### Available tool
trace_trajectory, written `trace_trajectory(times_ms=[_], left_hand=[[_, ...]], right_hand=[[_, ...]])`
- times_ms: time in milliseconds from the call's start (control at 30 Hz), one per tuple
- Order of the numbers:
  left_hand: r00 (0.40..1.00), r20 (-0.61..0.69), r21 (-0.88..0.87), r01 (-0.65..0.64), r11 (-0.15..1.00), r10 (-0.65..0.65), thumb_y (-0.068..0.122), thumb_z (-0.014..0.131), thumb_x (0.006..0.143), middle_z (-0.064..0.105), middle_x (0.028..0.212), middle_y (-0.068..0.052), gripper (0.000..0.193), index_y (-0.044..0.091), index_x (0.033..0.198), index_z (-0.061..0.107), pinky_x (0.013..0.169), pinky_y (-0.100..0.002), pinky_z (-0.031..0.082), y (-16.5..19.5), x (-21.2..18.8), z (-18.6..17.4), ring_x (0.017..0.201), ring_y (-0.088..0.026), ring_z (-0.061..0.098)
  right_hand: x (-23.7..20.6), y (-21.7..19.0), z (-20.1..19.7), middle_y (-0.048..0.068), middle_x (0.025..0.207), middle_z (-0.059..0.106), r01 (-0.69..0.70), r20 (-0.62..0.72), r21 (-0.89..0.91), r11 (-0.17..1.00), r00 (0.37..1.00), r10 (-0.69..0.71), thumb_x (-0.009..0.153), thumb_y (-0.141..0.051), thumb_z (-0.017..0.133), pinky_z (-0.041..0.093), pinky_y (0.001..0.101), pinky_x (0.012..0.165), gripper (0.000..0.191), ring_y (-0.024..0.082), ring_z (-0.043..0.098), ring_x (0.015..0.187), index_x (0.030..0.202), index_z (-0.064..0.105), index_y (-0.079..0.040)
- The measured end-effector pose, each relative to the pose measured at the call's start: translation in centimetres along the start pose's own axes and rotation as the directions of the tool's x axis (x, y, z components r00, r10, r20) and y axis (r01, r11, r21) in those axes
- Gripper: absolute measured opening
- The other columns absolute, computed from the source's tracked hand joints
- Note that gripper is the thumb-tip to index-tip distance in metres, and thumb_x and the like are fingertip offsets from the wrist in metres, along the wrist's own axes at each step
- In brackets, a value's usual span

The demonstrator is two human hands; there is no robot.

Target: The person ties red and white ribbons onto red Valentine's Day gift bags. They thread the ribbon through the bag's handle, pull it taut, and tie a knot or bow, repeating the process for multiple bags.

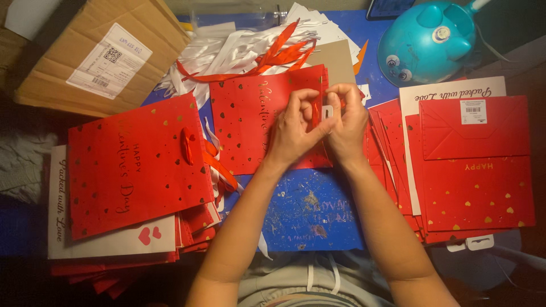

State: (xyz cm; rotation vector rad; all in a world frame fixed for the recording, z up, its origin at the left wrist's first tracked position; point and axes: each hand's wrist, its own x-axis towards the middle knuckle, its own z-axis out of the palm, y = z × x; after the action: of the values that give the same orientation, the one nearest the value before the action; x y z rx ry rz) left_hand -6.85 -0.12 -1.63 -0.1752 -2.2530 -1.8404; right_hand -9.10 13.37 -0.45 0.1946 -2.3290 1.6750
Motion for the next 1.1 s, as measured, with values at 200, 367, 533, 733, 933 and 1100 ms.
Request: trace_trajectory(times_ms=[200, 367, 533, 733, 933, 1100], left_hand=[[0.995, 0.100, 0.246, -0.037, 0.969, 0.012, 0.050, 0.091, 0.070, 0.048, 0.085, -0.004, 0.094, 0.010, 0.142, 0.045, 0.066, -0.036, 0.051, 1.9, -0.2, -1.0, 0.074, -0.019, 0.057], [0.990, 0.067, 0.346, -0.137, 0.928, 0.121, 0.042, 0.088, 0.078, 0.053, 0.092, -0.006, 0.089, 0.011, 0.147, 0.041, 0.070, -0.037, 0.052, 3.2, -0.6, -1.3, 0.081, -0.021, 0.062], [0.957, -0.064, 0.355, -0.242, 0.903, 0.282, 0.013, 0.075, 0.084, 0.061, 0.108, -0.015, 0.077, 0.009, 0.150, 0.036, 0.082, -0.040, 0.057, 4.2, -1.4, -0.2, 0.091, -0.028, 0.067], [0.963, -0.174, 0.127, -0.187, 0.974, 0.207, 0.000, 0.055, 0.092, 0.068, 0.126, -0.022, 0.050, 0.003, 0.142, 0.048, 0.096, -0.041, 0.059, 4.4, -1.9, -0.7, 0.107, -0.032, 0.073], [0.930, -0.217, 0.115, -0.277, 0.954, 0.296, 0.000, 0.052, 0.087, 0.068, 0.114, -0.019, 0.045, 0.002, 0.132, 0.058, 0.093, -0.039, 0.057, 4.4, -2.8, -1.6, 0.098, -0.030, 0.070], [0.930, -0.272, -0.012, -0.261, 0.965, 0.248, 0.001, 0.053, 0.088, 0.067, 0.107, -0.015, 0.044, 0.003, 0.131, 0.060, 0.088, -0.037, 0.056, 4.6, -3.0, -1.6, 0.091, -0.025, 0.066]], right_hand=[[0.6, 0.1, -1.2, 0.004, 0.100, 0.070, 0.008, 0.006, 0.244, 0.970, 1.000, -0.010, 0.106, -0.011, 0.065, 0.056, 0.0269, 0.080, 0.012, 0.011, 0.067, 0.090, 0.110, 0.068, 0.000], [0.4, -0.2, -2.2, 0.012, 0.113, 0.071, -0.015, 0.077, 0.467, 0.884, 0.997, -0.024, 0.111, -0.023, 0.057, 0.057, 0.0331, 0.091, 0.030, 0.018, 0.068, 0.102, 0.118, 0.066, 0.004], [0.2, -1.2, -2.6, 0.023, 0.124, 0.067, -0.176, 0.248, 0.774, 0.608, 0.968, -0.035, 0.110, -0.046, 0.040, 0.057, 0.0472, 0.105, 0.061, 0.032, 0.069, 0.116, 0.129, 0.059, 0.008], [-0.8, -2.4, -2.2, 0.022, 0.124, 0.070, 0.204, 0.206, 0.247, 0.947, 0.944, -0.257, 0.106, -0.040, 0.036, 0.053, 0.0400, 0.100, 0.062, 0.032, 0.070, 0.112, 0.135, 0.059, 0.009], [-0.1, -0.9, -2.7, 0.019, 0.108, 0.072, 0.054, 0.639, 0.077, 0.996, 0.764, -0.091, 0.095, -0.043, 0.039, 0.051, 0.0403, 0.087, 0.056, 0.035, 0.069, 0.097, 0.115, 0.070, -0.001], [-0.6, -0.6, -2.6, 0.021, 0.125, 0.061, 0.278, 0.490, 0.138, 0.951, 0.815, -0.310, 0.107, -0.049, 0.037, 0.048, 0.0407, 0.102, 0.058, 0.039, 0.061, 0.116, 0.107, 0.068, -0.001]])
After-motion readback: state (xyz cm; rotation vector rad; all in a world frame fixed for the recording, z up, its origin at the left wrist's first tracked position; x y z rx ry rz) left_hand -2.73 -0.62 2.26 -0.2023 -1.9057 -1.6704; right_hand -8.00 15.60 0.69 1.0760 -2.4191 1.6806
